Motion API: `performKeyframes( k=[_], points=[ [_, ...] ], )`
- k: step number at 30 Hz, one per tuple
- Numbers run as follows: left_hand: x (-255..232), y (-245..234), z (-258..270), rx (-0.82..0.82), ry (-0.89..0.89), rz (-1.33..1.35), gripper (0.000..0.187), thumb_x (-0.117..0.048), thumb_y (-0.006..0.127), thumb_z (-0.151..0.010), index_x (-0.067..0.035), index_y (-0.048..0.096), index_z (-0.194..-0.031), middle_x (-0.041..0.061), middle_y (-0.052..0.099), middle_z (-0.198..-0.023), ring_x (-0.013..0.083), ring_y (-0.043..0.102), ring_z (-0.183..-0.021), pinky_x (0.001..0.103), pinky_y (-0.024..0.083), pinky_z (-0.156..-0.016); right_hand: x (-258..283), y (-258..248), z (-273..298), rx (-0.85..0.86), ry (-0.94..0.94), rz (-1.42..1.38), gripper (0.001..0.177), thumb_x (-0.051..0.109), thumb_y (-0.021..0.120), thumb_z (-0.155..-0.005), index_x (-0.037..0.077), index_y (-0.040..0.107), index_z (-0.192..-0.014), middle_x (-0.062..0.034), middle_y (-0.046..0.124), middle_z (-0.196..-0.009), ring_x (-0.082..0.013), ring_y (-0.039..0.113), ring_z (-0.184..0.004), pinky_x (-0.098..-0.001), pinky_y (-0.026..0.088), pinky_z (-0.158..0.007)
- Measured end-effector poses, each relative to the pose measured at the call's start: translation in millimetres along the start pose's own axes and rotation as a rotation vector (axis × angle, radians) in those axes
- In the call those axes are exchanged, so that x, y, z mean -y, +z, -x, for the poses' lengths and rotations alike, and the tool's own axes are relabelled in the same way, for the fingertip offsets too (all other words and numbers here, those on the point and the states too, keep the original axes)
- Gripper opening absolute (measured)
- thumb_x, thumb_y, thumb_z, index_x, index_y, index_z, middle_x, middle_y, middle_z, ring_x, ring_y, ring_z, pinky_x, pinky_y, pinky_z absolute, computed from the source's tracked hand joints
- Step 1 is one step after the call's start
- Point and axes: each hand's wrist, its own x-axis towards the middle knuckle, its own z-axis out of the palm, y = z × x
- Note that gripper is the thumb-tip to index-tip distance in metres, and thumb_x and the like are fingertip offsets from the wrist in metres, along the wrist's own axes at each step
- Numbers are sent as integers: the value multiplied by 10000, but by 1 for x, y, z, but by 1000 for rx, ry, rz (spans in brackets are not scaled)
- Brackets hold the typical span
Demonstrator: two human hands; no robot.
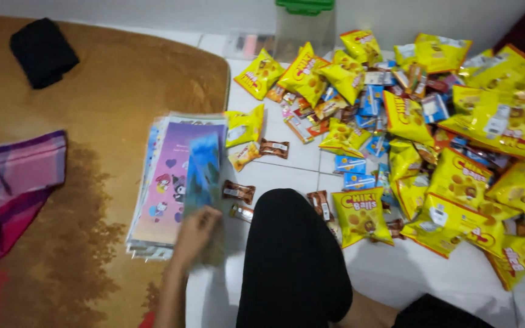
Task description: The person is packing individual snack bags from a large pile into a larger green plastic bag while sitting on the floor.
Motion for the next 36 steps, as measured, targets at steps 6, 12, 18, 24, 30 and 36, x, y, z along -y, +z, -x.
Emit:
performKeyframes(
  k=[6, 12, 18, 24, 30, 36],
  points=[
    [-25, 144, 87, 651, 342, -108, 180, -215, 584, -927, -240, 752, -987, -45, 795, -1014, 97, 742, -966, 272, 539, -890, -81, 63, 110, 206, -258, 122, 327, 86, 634, -1131, -1, 585, -1442, -213, 598, -1444, -368, 561, -1298, -457, 394, -1178],
    [-71, 218, 137, 793, -123, -341, 174, -456, 690, -834, -295, 753, -848, -109, 744, -878, 59, 685, -803, 218, 475, -763, 178, 79, 117, 742, 480, -594, 794, 179, 799, -736, 103, 511, -1472, -153, 664, -1425, -283, 626, -1298, -440, 469, -1135],
    [-34, 235, 124, 466, -144, -277, 309, -563, 732, -778, -368, 685, -1014, -149, 705, -996, 75, 663, -636, 242, 491, -600, 217, 63, 79, 472, 1037, -948, 463, 19, 785, -798, -32, 669, -1243, -199, 793, -963, -276, 736, -885, -376, 567, -788],
    [-87, 205, 49, 426, 7, 406, 1087, -406, 743, -790, -241, 66, -1625, 50, 258, -1698, 232, 789, -748, 300, 620, -604, 191, 47, 23, 552, 719, -940, 253, 85, 759, -876, 13, 714, -1114, -80, 737, -932, -196, 702, -856, -324, 552, -779],
    [-138, 222, 16, 756, 64, 528, 763, -323, 793, -826, -124, 256, -1331, 231, 618, -1096, 176, 743, -632, 251, 579, -567, 196, 2, -62, 605, 618, -830, 480, -6, 748, -826, 40, 696, -1301, -104, 733, -1248, -241, 700, -1067, -430, 668, -782],
    [-182, 197, 44, 782, 764, 584, 110, -137, 690, -941, -48, 750, -962, 156, 778, -1095, 217, 687, -871, 352, 555, -826, 213, -73, -100, 359, -66, -542, 238, 224, 600, -976, 71, 737, -1096, -73, 731, -1163, -221, 663, -1134, -392, 483, -1059]
  ],
)
